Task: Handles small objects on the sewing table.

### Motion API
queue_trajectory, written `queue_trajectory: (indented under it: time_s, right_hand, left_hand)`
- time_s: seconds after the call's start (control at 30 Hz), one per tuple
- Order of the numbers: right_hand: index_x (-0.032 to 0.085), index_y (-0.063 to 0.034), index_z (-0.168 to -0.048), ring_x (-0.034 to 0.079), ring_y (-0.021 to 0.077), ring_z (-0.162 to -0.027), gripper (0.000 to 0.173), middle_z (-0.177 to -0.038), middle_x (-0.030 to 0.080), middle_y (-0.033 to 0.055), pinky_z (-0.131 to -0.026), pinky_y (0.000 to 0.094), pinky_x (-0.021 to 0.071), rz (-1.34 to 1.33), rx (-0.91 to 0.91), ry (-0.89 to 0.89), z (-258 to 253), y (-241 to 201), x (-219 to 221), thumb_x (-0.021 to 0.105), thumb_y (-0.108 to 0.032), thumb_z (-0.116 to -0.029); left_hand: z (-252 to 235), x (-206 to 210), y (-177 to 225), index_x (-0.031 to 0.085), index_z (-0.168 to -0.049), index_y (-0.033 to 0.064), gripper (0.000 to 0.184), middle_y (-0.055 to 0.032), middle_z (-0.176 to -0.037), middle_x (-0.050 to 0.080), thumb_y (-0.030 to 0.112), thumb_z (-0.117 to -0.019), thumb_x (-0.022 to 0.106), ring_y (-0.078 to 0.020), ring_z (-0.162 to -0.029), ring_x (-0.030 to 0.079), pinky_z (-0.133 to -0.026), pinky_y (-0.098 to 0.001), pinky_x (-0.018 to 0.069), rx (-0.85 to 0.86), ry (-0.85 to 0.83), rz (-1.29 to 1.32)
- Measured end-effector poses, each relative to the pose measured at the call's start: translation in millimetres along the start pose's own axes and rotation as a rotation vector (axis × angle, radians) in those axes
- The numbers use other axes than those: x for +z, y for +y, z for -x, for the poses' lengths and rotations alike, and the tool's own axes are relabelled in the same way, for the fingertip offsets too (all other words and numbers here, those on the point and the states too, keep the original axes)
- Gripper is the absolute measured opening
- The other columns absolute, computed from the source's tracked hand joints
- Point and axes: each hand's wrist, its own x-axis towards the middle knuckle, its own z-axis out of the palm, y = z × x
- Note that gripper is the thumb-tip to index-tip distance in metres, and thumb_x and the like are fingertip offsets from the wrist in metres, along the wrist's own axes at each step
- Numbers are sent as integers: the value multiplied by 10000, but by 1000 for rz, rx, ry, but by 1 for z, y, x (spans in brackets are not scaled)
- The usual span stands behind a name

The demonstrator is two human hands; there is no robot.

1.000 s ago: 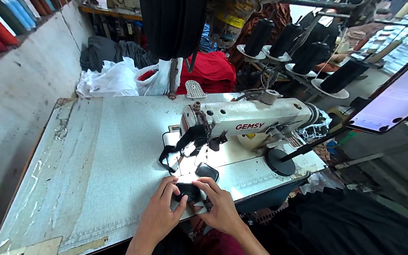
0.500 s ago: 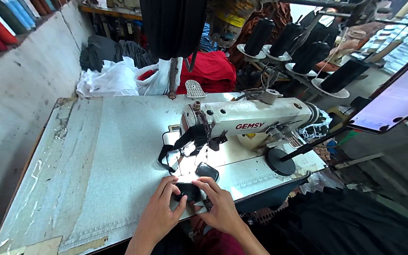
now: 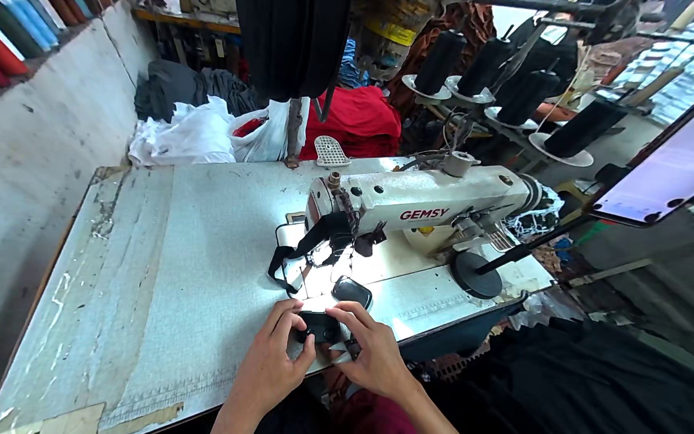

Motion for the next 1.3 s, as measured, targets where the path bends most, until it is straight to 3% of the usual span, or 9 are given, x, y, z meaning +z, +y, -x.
queue_trajectory:
  time_s: [0.3,0.43,0.87,1.3]
  right_hand:
    - [649,-205,-1364,681,120,-737,615,-1339,645,24,-491,346,547,4,19,-5,-1,-1,-1,826,-370,-798]
    - [654,-206,-1360,664,128,-685,634,-1322,652,27,-465,351,531,16,8,8,-1,-2,-2,841,-359,-775]
    - [647,-226,-1369,677,140,-696,666,-1334,650,12,-472,374,545,10,3,13,0,-1,0,860,-364,-753]
    - [651,-208,-1362,676,147,-691,634,-1333,651,27,-474,386,546,10,19,0,0,-4,0,842,-343,-773]
  left_hand:
    - [0,1,-1,662,-922,70,310,-102,-1289,644,378,-946,685,-94,-1163,648,-954,-237,562,5,19,-19]
    - [-2,3,0,652,-915,83,307,-87,-1284,647,387,-936,694,-82,-1169,642,-949,-231,564,15,34,-12]
    - [-2,1,-1,657,-903,66,297,-107,-1272,650,354,-916,726,-94,-1162,646,-965,-243,560,42,35,1]
    - [0,0,-1,655,-922,80,298,-88,-1280,644,372,-934,707,-87,-1175,639,-952,-240,568,32,36,3]
